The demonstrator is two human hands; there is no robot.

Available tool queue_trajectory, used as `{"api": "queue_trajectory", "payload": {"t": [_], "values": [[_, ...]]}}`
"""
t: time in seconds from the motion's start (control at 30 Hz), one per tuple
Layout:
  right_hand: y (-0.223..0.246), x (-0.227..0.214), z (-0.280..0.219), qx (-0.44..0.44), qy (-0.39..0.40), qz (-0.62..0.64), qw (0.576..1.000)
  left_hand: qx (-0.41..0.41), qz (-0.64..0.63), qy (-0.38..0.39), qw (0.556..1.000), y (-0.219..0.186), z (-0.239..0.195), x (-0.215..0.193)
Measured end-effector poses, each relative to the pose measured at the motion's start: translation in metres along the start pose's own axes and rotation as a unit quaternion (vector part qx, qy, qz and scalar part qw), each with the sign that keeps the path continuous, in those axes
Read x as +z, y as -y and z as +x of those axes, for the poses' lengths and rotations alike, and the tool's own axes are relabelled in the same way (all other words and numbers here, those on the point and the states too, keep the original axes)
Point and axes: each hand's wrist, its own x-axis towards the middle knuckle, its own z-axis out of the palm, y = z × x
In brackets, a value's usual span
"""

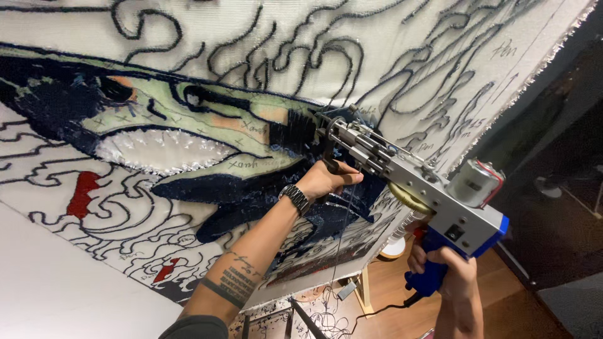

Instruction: The person uses a tufting gun to inject yarn into a stretched canvas, following a drawn design of a shark and waves, and then reloads the gun with a new strand of blue yarn.

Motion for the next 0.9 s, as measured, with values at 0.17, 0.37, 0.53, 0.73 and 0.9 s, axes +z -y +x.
{"api": "queue_trajectory", "payload": {"t": [0.17, 0.37, 0.53, 0.73, 0.9], "values": [[-0.001, 0.014, 0.007, 0.018, -0.007, 0.006, 1.0, 0.008, -0.015, 0.001, 1.0, 0.008, 0.007, -0.007], [-0.01, 0.03, 0.015, 0.007, -0.02, -0.007, 1.0, -0.002, 0.008, -0.03, 1.0, -0.002, 0.006, -0.016], [-0.013, 0.085, 0.021, 0.018, -0.061, -0.07, 0.996, -0.012, -0.008, -0.056, 0.998, -0.019, 0.001, -0.03], [-0.066, 0.068, 0.027, 0.087, -0.061, 0.096, 0.99, -0.047, 0.122, -0.1, 0.986, -0.04, -0.012, -0.046], [-0.068, 0.082, 0.027, 0.064, -0.062, 0.083, 0.992, -0.014, 0.124, -0.095, 0.988, -0.033, -0.008, -0.062]]}}
